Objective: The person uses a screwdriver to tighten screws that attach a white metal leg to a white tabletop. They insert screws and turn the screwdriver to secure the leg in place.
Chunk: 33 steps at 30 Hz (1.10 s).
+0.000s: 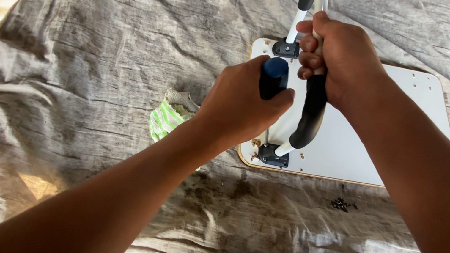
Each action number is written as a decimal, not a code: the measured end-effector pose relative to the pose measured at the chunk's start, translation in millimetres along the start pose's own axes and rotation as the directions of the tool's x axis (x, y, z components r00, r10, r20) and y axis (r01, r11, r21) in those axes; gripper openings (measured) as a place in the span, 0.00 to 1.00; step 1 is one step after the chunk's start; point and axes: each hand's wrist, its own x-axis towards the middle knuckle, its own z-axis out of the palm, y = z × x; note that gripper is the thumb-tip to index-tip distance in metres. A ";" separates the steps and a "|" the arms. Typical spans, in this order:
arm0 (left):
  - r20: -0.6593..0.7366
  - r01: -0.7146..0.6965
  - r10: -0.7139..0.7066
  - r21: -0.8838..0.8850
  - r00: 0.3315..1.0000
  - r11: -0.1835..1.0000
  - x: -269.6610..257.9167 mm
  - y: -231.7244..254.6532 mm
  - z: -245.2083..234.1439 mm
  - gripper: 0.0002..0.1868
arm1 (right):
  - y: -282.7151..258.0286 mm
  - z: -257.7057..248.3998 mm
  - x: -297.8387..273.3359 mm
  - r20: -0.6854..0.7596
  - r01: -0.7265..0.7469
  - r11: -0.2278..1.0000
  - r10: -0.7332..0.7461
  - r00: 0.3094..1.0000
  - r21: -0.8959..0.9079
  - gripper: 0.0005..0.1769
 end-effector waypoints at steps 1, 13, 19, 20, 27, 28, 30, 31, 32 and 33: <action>0.017 -0.018 0.018 0.007 1.000 1.000 0.6 1.2 0.2 0.14 | 0.7 -1.2 -0.1 0.003 0.003 1.000 -0.003 1.000 0.007 0.17; 0.132 0.000 -0.008 0.061 0.991 0.998 -0.6 13.0 0.4 0.15 | 2.9 -40.8 -3.4 -0.001 0.020 0.999 -0.020 1.000 0.042 0.20; 0.170 -0.079 0.055 0.141 0.984 0.987 3.5 20.8 11.2 0.16 | 6.9 -61.0 -5.5 -0.019 0.011 0.997 -0.009 1.000 0.072 0.21; 0.180 -0.086 0.058 0.153 0.982 0.984 4.3 21.9 13.9 0.16 | 8.0 -62.9 -5.6 -0.012 0.014 0.997 -0.014 1.000 0.074 0.21; 0.233 -0.233 0.185 0.199 0.955 0.952 8.5 28.2 26.1 0.16 | 0.5 -47.7 -9.9 -0.177 0.035 0.936 -0.103 0.979 -0.350 0.21; 0.243 -0.189 0.138 0.204 0.960 0.961 9.6 27.9 27.2 0.16 | -3.1 -49.0 -17.2 -0.096 0.196 0.875 -0.264 0.960 -0.442 0.20; 0.257 -0.098 0.040 0.214 0.966 0.972 11.5 24.2 28.0 0.16 | -11.7 -54.2 -38.5 0.110 0.494 0.656 -0.535 0.837 -0.570 0.23; 0.255 -0.116 0.057 0.223 0.965 0.968 12.6 21.8 30.0 0.17 | -18.1 -57.3 -49.3 0.244 0.605 0.498 -0.610 0.754 -0.621 0.21; 0.253 -0.134 0.074 0.231 0.965 0.964 14.0 18.9 32.2 0.17 | -26.4 -61.2 -60.3 0.382 0.695 0.322 -0.652 0.655 -0.642 0.19; 0.249 -0.152 0.090 0.240 0.964 0.959 15.8 15.5 33.7 0.18 | -34.2 -61.9 -70.2 0.519 0.765 0.135 -0.660 0.543 -0.630 0.17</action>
